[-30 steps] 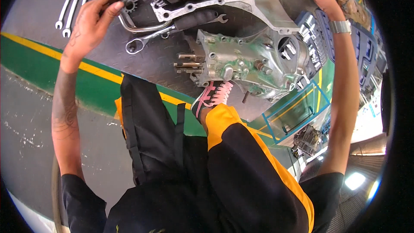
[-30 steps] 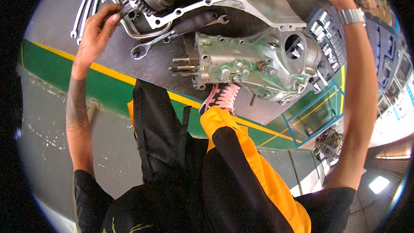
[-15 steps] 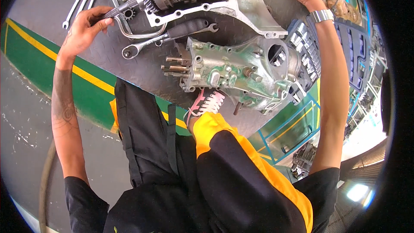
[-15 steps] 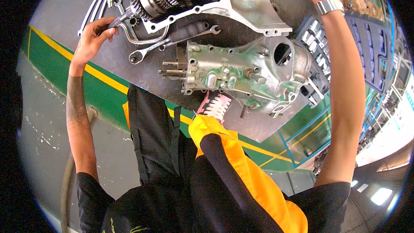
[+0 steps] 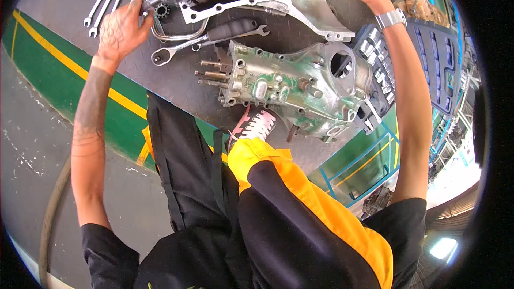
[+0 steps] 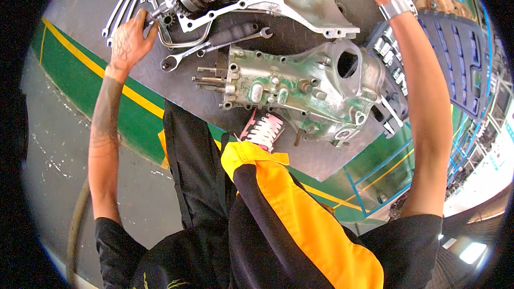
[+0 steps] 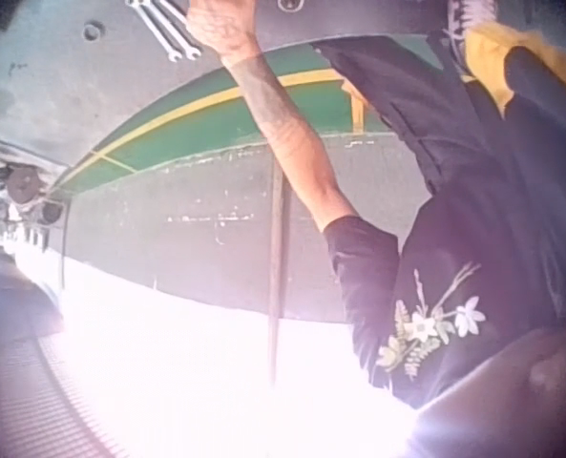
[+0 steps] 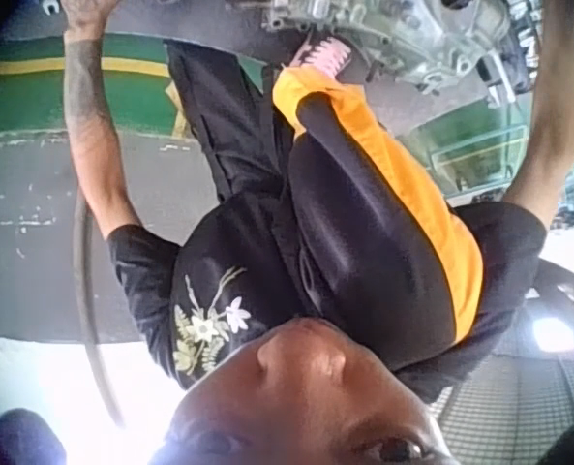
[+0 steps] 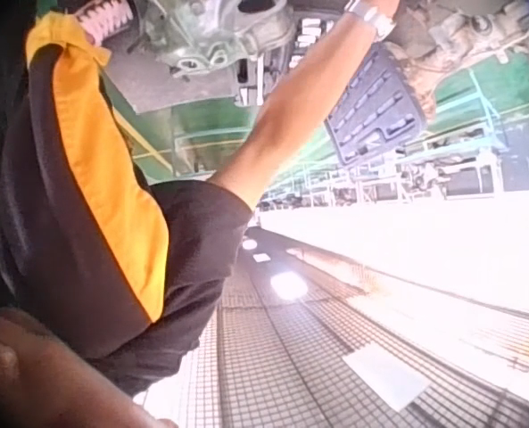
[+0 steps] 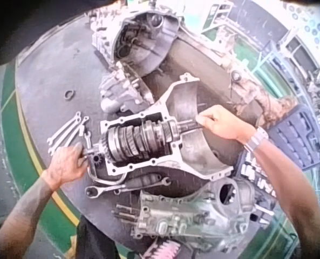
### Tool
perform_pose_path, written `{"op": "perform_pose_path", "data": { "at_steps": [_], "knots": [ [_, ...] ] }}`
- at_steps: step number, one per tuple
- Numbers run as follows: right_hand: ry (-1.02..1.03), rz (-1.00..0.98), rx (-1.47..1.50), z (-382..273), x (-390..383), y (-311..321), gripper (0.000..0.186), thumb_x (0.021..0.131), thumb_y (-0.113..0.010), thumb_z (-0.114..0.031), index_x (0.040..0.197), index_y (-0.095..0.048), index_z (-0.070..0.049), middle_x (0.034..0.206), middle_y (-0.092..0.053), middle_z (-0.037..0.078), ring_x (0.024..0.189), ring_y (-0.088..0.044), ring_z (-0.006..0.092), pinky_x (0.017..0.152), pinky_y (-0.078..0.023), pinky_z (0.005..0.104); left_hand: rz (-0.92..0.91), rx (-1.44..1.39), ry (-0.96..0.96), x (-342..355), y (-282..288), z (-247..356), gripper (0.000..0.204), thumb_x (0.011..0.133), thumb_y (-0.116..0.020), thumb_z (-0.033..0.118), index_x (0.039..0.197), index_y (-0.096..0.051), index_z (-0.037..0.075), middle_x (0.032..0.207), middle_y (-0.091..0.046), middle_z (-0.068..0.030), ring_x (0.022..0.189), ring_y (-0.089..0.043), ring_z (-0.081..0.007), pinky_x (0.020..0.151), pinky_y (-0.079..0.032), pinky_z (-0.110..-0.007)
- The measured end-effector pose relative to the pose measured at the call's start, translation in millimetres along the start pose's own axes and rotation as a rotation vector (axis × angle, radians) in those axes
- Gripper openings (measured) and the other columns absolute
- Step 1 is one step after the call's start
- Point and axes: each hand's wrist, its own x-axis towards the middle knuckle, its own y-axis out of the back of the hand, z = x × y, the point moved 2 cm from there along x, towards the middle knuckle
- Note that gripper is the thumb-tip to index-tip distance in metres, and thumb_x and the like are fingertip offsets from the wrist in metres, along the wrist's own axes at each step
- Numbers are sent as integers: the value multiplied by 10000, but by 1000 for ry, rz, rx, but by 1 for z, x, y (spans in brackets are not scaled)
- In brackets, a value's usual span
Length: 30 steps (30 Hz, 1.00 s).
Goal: Assembling and repairing automotive transmission components using various hand tools.
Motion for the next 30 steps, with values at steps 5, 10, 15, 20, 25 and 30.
{"op": "perform_pose_path", "data": {
  "at_steps": [5,10,15,20,25,30],
  "knots": [
    [-296,-476,218,-7,24,14,516,1043,-526,-398,680,-606,-40,575,-473,-22,577,-445,81,540,-361,302,-227,-180,-14,23,-5,-12,287,871,-689,256,872,-647,-28,714,-630,-229,652,-593,-430,623,-448,-478],
    [-127,-45,201,-20,0,-3,282,1002,-610,-256,855,-685,-27,709,-598,-13,661,-517,59,606,-432,255,115,-40,-40,-1,-1,9,378,849,-701,112,1170,-528,11,1064,-617,-187,983,-626,-374,825,-506,-447],
    [42,144,66,-12,-6,-12,291,992,-603,-226,842,-692,8,684,-609,15,670,-536,77,647,-453,272,312,172,52,-7,-24,23,337,801,-683,86,1115,-561,64,962,-638,-130,895,-659,-323,737,-534,-438],
    [-103,-173,108,9,16,0,569,1047,-462,-445,757,-682,-8,585,-543,2,563,-483,114,574,-404,300,-139,-128,-51,30,-10,3,271,833,-710,198,1033,-705,16,831,-692,-192,849,-676,-381,725,-522,-444],
    [-102,3,101,-11,3,-4,344,1004,-589,-307,877,-702,-8,691,-619,10,656,-548,91,654,-465,281,-406,-179,47,30,17,10,352,825,-716,146,1132,-661,-19,1005,-678,-209,981,-639,-351,877,-486,-408],
    [34,149,229,-10,-14,-15,188,918,-708,-143,1013,-708,20,810,-673,6,768,-577,66,718,-488,257,187,-672,-96,41,68,51,476,899,-602,34,1372,-570,81,1349,-620,-121,1274,-566,-221,1072,-411,-353]
  ]
}}
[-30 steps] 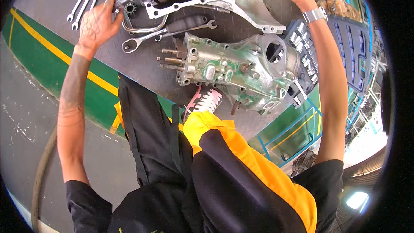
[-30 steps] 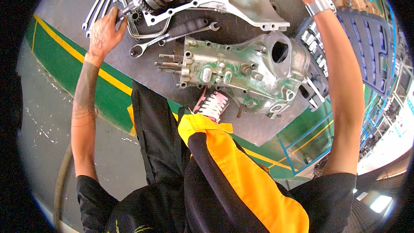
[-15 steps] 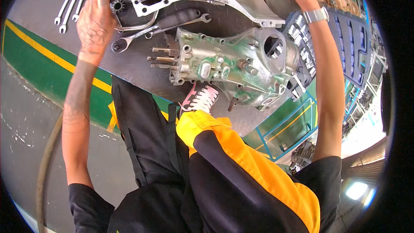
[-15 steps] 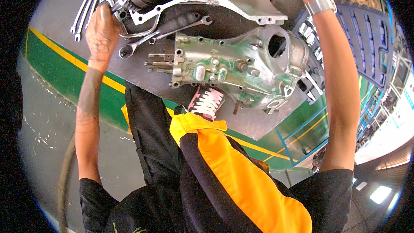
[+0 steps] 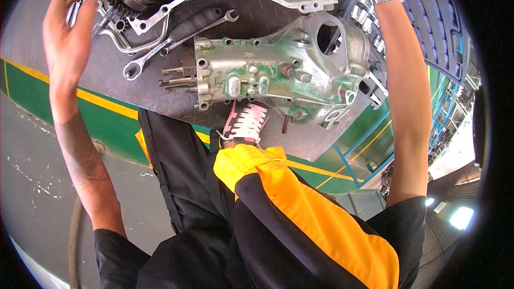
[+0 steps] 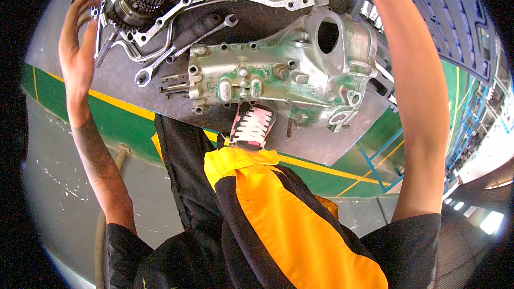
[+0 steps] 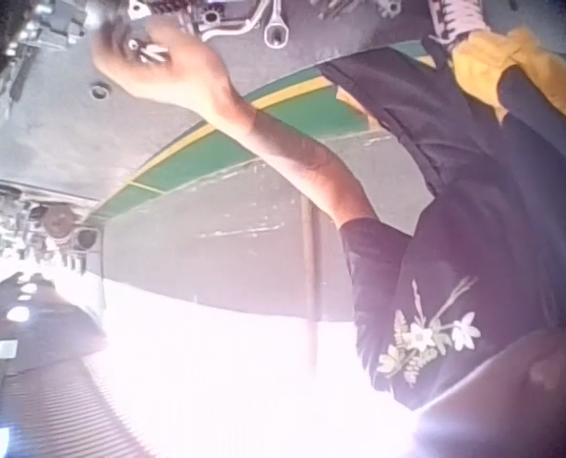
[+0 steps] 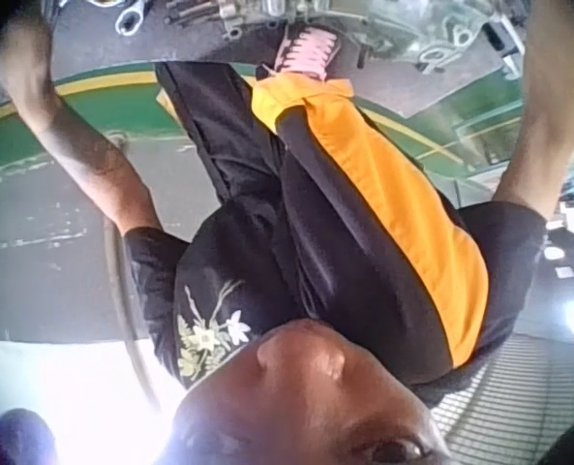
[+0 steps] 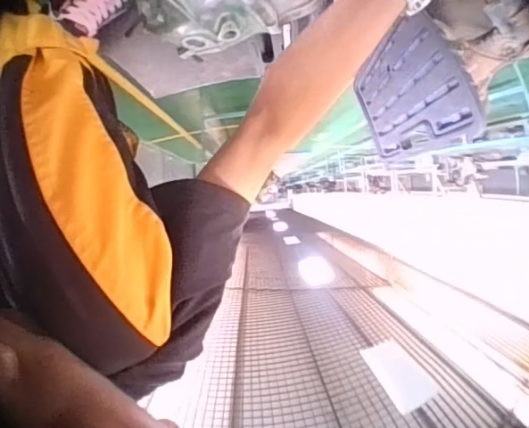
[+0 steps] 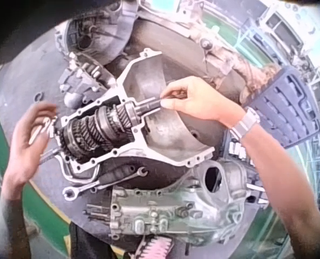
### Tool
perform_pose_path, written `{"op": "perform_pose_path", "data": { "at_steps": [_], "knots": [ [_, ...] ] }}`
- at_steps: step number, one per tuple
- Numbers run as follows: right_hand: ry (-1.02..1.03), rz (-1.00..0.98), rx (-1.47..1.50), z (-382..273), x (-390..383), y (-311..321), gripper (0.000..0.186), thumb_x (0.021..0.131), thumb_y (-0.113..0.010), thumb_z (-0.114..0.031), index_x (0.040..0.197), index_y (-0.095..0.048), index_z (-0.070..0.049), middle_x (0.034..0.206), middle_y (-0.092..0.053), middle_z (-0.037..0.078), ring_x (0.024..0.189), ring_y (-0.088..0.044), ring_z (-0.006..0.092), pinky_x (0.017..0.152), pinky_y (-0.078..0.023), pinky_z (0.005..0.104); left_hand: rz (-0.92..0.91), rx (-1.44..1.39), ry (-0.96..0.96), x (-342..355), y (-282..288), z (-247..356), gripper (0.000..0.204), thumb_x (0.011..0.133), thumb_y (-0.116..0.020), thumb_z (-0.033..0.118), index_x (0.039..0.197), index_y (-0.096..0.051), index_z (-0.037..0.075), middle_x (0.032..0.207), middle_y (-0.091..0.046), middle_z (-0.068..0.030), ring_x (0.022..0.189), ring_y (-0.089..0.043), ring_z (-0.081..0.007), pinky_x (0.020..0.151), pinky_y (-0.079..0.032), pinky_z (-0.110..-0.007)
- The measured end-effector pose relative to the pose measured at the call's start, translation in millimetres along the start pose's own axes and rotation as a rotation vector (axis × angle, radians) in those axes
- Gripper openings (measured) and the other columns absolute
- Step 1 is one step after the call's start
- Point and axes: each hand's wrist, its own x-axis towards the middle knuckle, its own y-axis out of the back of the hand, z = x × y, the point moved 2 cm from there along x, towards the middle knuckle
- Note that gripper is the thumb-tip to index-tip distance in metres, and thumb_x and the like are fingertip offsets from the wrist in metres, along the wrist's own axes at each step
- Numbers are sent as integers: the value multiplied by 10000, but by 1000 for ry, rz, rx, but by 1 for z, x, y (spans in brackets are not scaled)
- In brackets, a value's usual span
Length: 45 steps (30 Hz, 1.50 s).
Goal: Assembling and repairing automotive transmission components using various hand tools.
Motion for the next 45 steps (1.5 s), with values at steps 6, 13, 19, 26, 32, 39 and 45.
{"op": "perform_pose_path", "data": {
  "at_steps": [6,13,19,26,32,39,45],
  "knots": [
    [5,15,40,-2,-3,6,217,906,-712,-123,1037,-717,49,856,-710,36,799,-599,89,770,-509,271,-40,469,-285,54,-89,78,529,820,-767,341,1195,-630,-5,1171,-599,-194,1133,-580,-356,988,-467,-392],
    [58,-18,-37,-2,-3,8,209,904,-710,-124,1025,-720,46,840,-722,69,780,-599,102,758,-507,287,-104,397,-280,62,-93,67,455,798,-726,265,1114,-584,-30,1090,-539,-184,1059,-558,-359,924,-471,-417],
    [58,-115,-109,-4,3,11,224,912,-703,-157,1013,-710,43,827,-710,95,761,-596,134,763,-501,301,-118,398,-248,63,-96,67,498,794,-723,276,1156,-578,-35,1128,-542,-188,1094,-554,-363,950,-467,-420],
    [-305,86,-514,5,-101,52,475,1035,-550,-401,1218,-610,33,1039,-685,71,989,-616,132,907,-473,289,-77,214,-286,9,-45,75,446,852,-604,35,1296,-581,-7,1246,-639,-164,1182,-589,-273,1046,-422,-374],
    [-928,632,-171,-1,-299,-10,530,1073,-408,-456,1107,-664,7,1003,-679,91,958,-607,173,872,-469,326,-503,264,59,-117,-67,65,691,721,-711,76,1358,-457,-16,1144,-618,-222,1105,-588,-391,1013,-447,-449],
    [-1056,897,689,-49,-309,-104,394,1019,-602,-360,1174,-604,2,1012,-630,28,854,-583,97,750,-489,275,-308,-257,531,-108,-91,57,439,822,-817,259,1049,-552,-6,897,-681,-211,820,-699,-289,749,-542,-388],
    [-920,892,576,-116,-371,-43,480,976,-596,-367,1309,-583,-23,1222,-650,66,1100,-624,192,954,-502,387,-154,-452,445,-127,-64,123,451,785,-870,214,948,-500,14,731,-601,-122,630,-645,-214,565,-514,-345]
  ]
}}
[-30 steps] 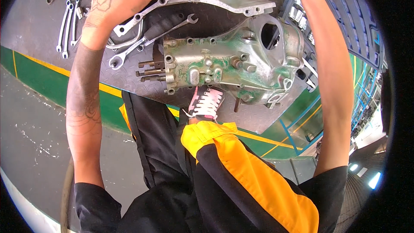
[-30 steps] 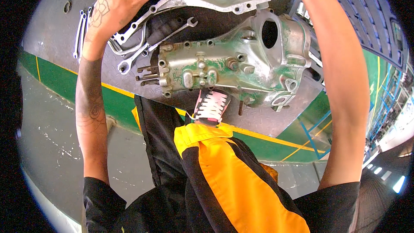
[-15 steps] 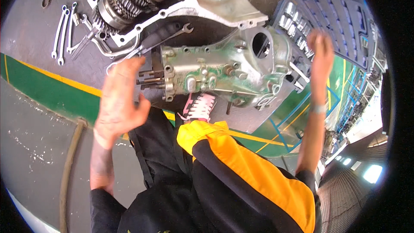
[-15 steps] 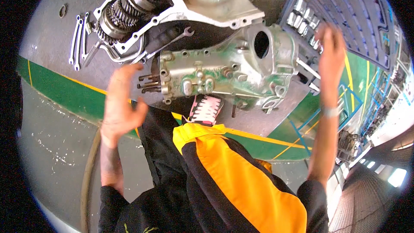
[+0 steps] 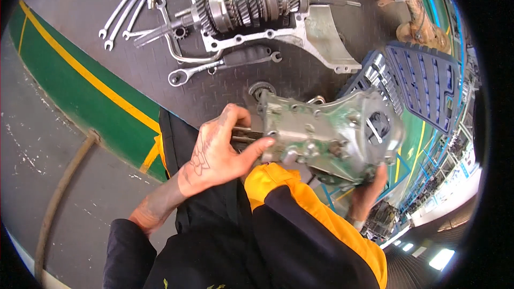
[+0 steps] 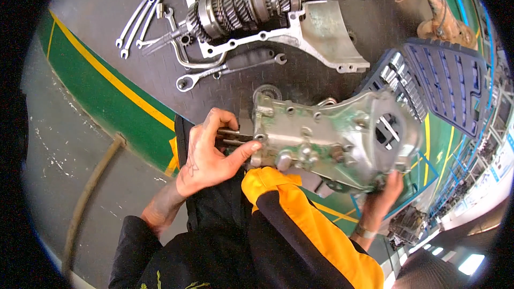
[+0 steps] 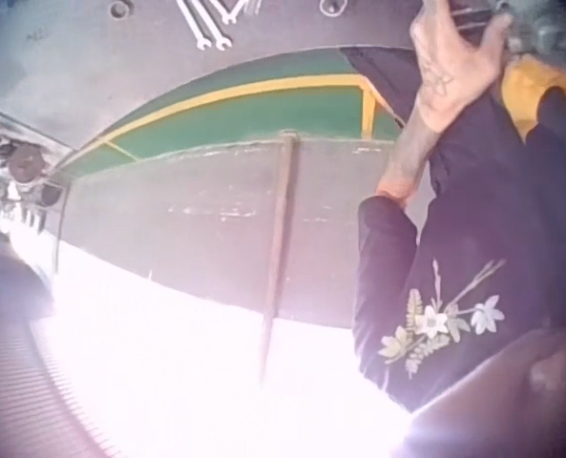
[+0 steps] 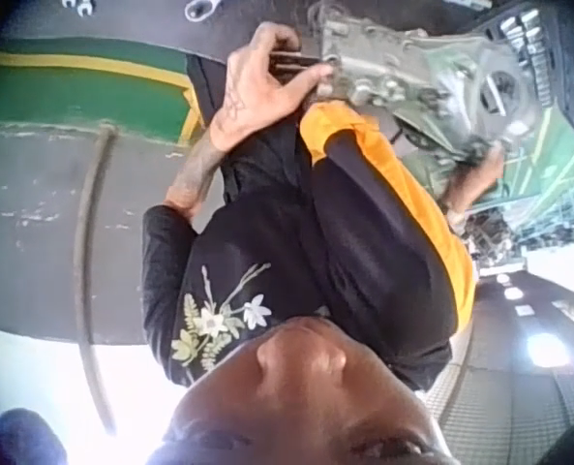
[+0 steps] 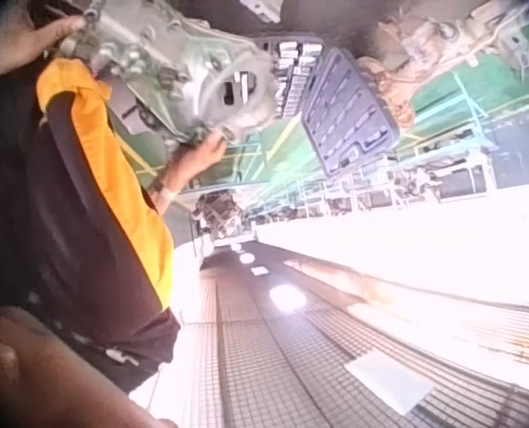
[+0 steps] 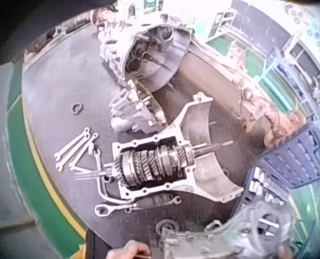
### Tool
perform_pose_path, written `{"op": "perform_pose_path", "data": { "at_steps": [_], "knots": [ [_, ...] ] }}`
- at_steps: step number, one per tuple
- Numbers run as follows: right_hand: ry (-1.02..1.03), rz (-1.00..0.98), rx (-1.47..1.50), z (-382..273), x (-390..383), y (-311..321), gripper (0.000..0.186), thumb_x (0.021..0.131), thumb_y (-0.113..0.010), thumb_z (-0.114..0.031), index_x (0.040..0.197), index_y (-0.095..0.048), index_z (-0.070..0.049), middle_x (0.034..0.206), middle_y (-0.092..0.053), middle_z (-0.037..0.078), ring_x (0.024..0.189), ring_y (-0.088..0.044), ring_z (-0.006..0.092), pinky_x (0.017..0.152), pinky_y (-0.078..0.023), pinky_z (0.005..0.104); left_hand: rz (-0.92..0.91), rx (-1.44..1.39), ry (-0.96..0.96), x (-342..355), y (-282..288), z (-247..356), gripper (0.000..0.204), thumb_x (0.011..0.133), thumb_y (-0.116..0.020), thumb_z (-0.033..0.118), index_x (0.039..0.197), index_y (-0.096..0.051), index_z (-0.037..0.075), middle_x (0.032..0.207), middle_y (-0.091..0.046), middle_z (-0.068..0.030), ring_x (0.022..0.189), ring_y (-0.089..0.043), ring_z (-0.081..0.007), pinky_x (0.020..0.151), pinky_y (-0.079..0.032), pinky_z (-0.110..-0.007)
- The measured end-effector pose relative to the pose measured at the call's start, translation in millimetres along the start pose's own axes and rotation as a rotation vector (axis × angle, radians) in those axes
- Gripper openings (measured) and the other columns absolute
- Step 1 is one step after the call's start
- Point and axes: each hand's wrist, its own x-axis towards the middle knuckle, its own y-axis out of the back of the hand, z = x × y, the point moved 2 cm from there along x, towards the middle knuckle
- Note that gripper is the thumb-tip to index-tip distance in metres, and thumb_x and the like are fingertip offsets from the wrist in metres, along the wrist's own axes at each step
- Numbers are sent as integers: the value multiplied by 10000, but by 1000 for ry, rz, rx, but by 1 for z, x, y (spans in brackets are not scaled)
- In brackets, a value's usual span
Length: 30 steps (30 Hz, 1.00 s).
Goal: Assembling and repairing automotive transmission components using various hand tools.
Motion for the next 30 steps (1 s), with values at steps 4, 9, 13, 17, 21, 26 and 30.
{"op": "perform_pose_path", "data": {
  "at_steps": [4,9,13,17,21,26,30],
  "knots": [
    [213,-93,-247,-101,16,24,512,971,-565,-241,1405,-501,22,1250,-615,92,1120,-604,196,962,-502,339,137,-108,-33,14,16,14,429,778,-870,187,906,-488,41,690,-533,-41,593,-517,-108,534,-419,-276],
    [371,230,81,-202,46,-84,500,1010,-579,-240,1446,-506,-6,1473,-518,141,1323,-515,266,1137,-389,438,371,0,-132,60,82,27,385,842,-813,299,881,-541,30,681,-528,20,587,-472,-98,542,-401,-280],
    [329,-23,-64,-253,105,-149,495,991,-633,-295,1378,-561,4,1391,-588,142,1265,-563,258,1088,-437,421,124,-430,-77,88,129,32,243,916,-666,255,1032,-636,44,817,-631,-25,711,-586,-142,636,-470,-266],
    [403,-260,-273,-272,141,-219,528,962,-678,-320,1382,-562,-23,1399,-579,145,1264,-558,233,1088,-441,376,-246,-403,-249,89,182,16,235,904,-594,174,850,-678,-39,805,-656,-82,714,-598,-137,620,-451,-297],
    [302,-162,-317,-273,142,-216,576,938,-704,-337,1397,-553,-25,1434,-559,110,1309,-526,228,1106,-421,373,56,-212,-252,101,160,-4,257,889,-590,173,908,-684,-65,870,-677,-130,782,-626,-183,683,-477,-328],
    [300,-272,-291,-262,157,-234,538,914,-731,-322,1334,-592,-17,1325,-621,128,1203,-586,244,1039,-475,372,425,-28,-122,113,148,-7,311,869,-584,172,980,-692,-98,951,-702,-191,866,-661,-239,762,-509,-367],
    [302,-278,-265,-267,182,-232,511,905,-735,-303,1302,-601,-12,1273,-643,121,1156,-606,246,1006,-493,372,281,-176,-204,98,160,-12,443,850,-577,195,1115,-661,-150,1102,-692,-280,1020,-665,-328,899,-507,-413]
  ]
}}
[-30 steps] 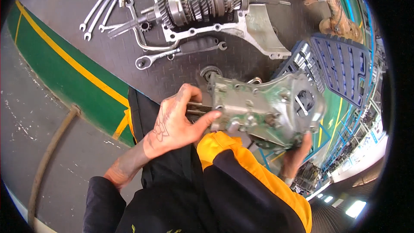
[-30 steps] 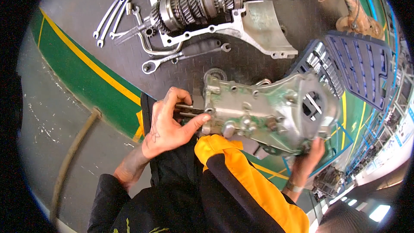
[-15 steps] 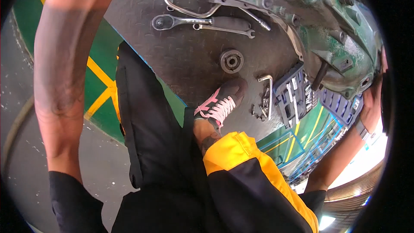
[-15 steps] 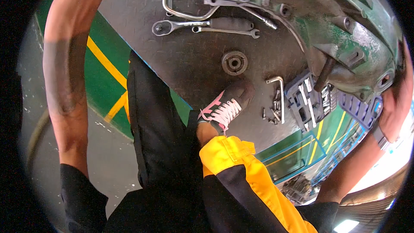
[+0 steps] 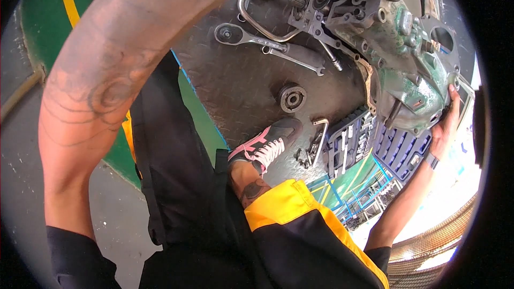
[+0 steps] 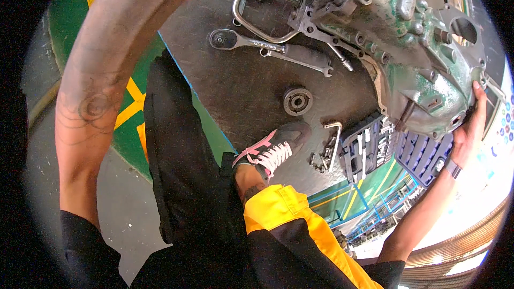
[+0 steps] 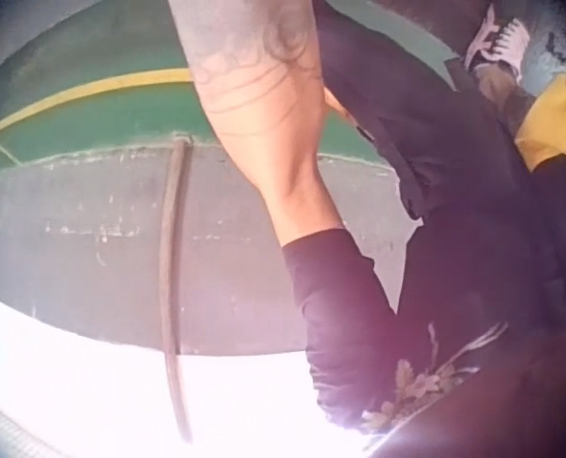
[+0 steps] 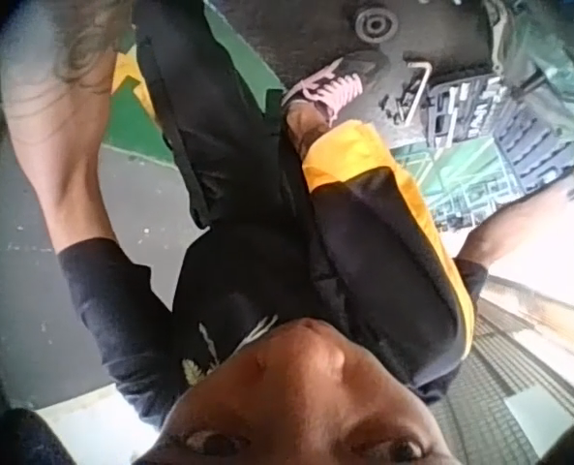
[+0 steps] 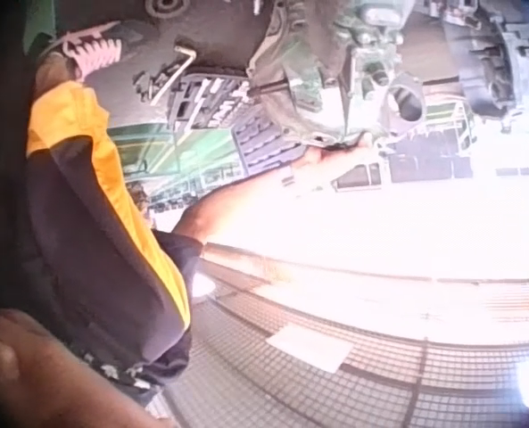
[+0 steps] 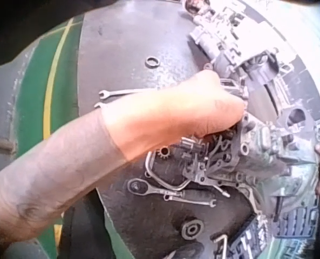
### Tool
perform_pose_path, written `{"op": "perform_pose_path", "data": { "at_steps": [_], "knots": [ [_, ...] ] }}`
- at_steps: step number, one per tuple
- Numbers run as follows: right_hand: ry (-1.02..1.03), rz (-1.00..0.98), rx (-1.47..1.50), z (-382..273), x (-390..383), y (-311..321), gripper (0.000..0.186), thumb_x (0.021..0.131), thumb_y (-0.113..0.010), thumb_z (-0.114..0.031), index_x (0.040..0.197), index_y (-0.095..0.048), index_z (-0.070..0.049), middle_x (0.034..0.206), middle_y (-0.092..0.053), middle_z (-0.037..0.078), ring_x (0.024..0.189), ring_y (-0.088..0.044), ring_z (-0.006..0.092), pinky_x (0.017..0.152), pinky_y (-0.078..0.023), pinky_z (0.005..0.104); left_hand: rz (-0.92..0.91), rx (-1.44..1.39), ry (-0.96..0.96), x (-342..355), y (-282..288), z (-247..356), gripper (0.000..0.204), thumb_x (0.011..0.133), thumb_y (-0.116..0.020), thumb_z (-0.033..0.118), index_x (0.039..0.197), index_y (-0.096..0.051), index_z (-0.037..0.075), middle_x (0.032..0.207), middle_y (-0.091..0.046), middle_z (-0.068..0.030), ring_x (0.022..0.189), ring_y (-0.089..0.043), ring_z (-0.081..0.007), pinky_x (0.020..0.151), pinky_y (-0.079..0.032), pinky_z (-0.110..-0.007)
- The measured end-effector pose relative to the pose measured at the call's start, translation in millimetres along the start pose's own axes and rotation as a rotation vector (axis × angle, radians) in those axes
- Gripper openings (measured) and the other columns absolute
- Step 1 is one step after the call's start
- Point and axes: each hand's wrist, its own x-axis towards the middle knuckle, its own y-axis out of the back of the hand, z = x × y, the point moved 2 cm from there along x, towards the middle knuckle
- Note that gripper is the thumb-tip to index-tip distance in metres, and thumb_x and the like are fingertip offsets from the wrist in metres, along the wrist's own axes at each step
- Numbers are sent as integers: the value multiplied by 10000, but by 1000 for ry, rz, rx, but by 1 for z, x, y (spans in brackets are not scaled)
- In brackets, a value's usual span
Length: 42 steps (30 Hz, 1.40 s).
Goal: Assembling and repairing automotive transmission components using various hand tools.
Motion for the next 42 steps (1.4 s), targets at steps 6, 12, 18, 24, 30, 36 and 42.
{"op": "perform_pose_path", "data": {
  "at_steps": [6,12,18,24,30,36,42],
  "knots": [
    [67,84,-78,-7,1,9,497,901,-720,-286,1297,-590,-14,1243,-639,125,1128,-602,259,998,-488,391,-165,208,-374,13,-2,-16,430,899,-547,194,1190,-646,-106,1217,-652,-267,1046,-639,-316,908,-506,-408],
    [0,103,-27,11,-10,7,545,898,-692,-307,1337,-541,-20,1301,-605,143,1191,-573,299,1057,-452,448,-320,-239,11,-1,25,-41,397,838,-510,91,1147,-583,-146,1165,-637,-318,1097,-629,-354,952,-484,-444],
    [-26,158,-101,-6,-28,10,524,910,-670,-343,1316,-553,-34,1293,-614,128,1186,-579,297,1067,-441,445,30,-215,-267,-3,-4,-77,335,904,-635,228,953,-615,-103,966,-609,-282,918,-629,-358,837,-495,-417],
    [-21,181,-95,-2,-36,-22,527,935,-631,-339,1329,-538,-1,1327,-596,116,1209,-560,291,1058,-441,448,-553,585,-266,17,12,-52,374,809,-727,189,1064,-643,-71,1039,-586,-263,986,-587,-385,876,-455,-473],
    [49,186,-166,2,-40,-38,571,984,-585,-402,1374,-506,7,1383,-561,134,1245,-539,289,1077,-418,430,-43,174,-106,-9,12,-72,382,811,-774,264,1004,-620,-28,855,-581,-150,786,-563,-269,723,-447,-393],
    [467,245,-635,25,-41,-33,552,1036,-539,-360,1337,-530,102,1341,-568,197,1213,-538,250,1074,-391,366,288,151,-34,1,1,-81,415,814,-821,338,944,-597,14,670,-576,-37,587,-539,-154,569,-438,-313],
    [447,206,-603,30,-48,-57,681,969,-658,-358,1404,-460,126,1369,-562,228,1251,-536,298,1083,-382,356,360,534,-410,-1,-56,3,357,856,-736,159,1152,-629,-11,1131,-638,-173,1055,-626,-335,928,-514,-428]
  ]
}}
